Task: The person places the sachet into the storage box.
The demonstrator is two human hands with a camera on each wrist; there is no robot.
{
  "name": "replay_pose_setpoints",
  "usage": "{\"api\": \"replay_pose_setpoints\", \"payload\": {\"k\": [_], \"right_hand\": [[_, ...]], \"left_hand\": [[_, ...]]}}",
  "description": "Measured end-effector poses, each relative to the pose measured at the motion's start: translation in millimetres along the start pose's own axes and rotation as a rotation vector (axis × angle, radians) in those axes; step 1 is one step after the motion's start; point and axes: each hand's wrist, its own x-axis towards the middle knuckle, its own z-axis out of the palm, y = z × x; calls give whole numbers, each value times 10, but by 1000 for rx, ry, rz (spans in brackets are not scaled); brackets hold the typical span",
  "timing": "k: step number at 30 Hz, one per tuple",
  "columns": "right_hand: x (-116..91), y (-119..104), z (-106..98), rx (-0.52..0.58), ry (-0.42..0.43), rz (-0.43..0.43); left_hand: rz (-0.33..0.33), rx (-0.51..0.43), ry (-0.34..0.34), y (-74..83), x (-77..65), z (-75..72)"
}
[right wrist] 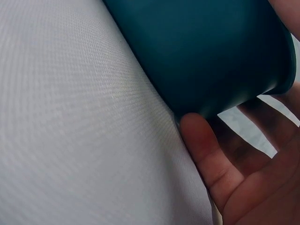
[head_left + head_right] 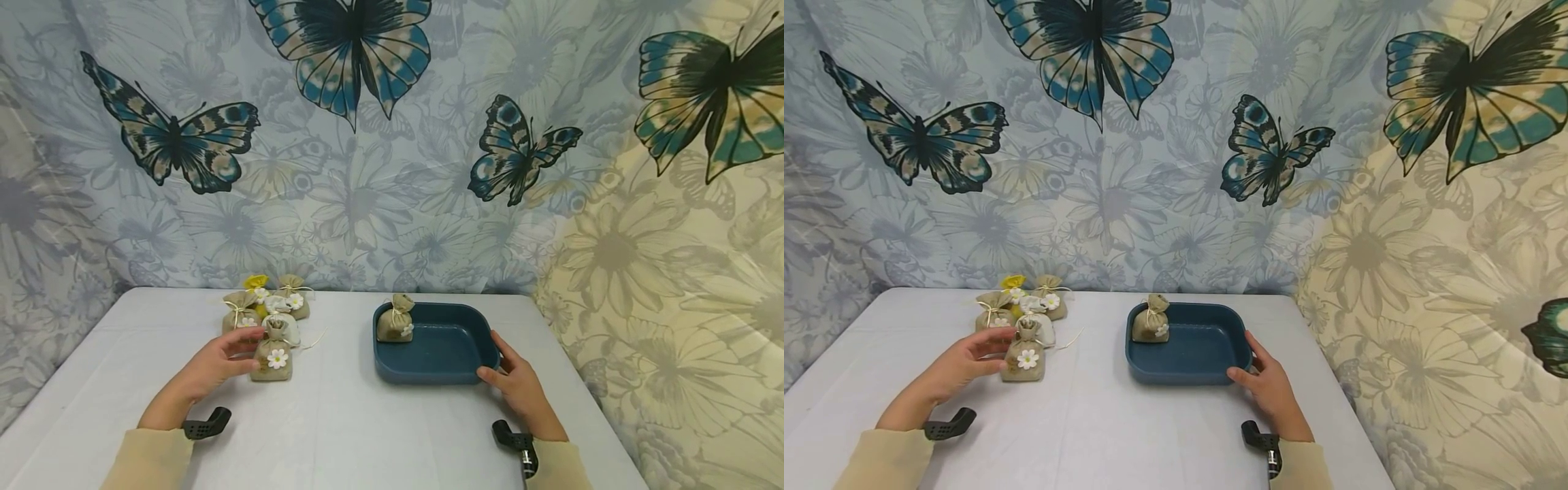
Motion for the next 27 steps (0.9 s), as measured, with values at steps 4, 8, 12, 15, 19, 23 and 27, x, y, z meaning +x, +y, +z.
{"api": "replay_pose_setpoints", "payload": {"k": [4, 8, 12, 15, 19, 23, 27], "right_hand": [[14, 27, 5, -2, 8, 6], [26, 108, 10, 8, 10, 3], [25, 111, 11, 16, 12, -3], [32, 101, 11, 13, 15, 2], [31, 59, 5, 18, 8, 17], [-13, -101, -5, 24, -3, 20], [-73, -261, -10, 2, -7, 8]], "left_hand": [[-26, 34, -9, -35, 33, 12], [-47, 69, -12, -70, 40, 14], [-61, 101, -11, -89, 41, 26], [-60, 135, -2, -98, 49, 35], [-47, 187, 3, -121, 56, 38], [-56, 220, 2, -134, 54, 42], [-64, 230, -6, -128, 52, 52]]}}
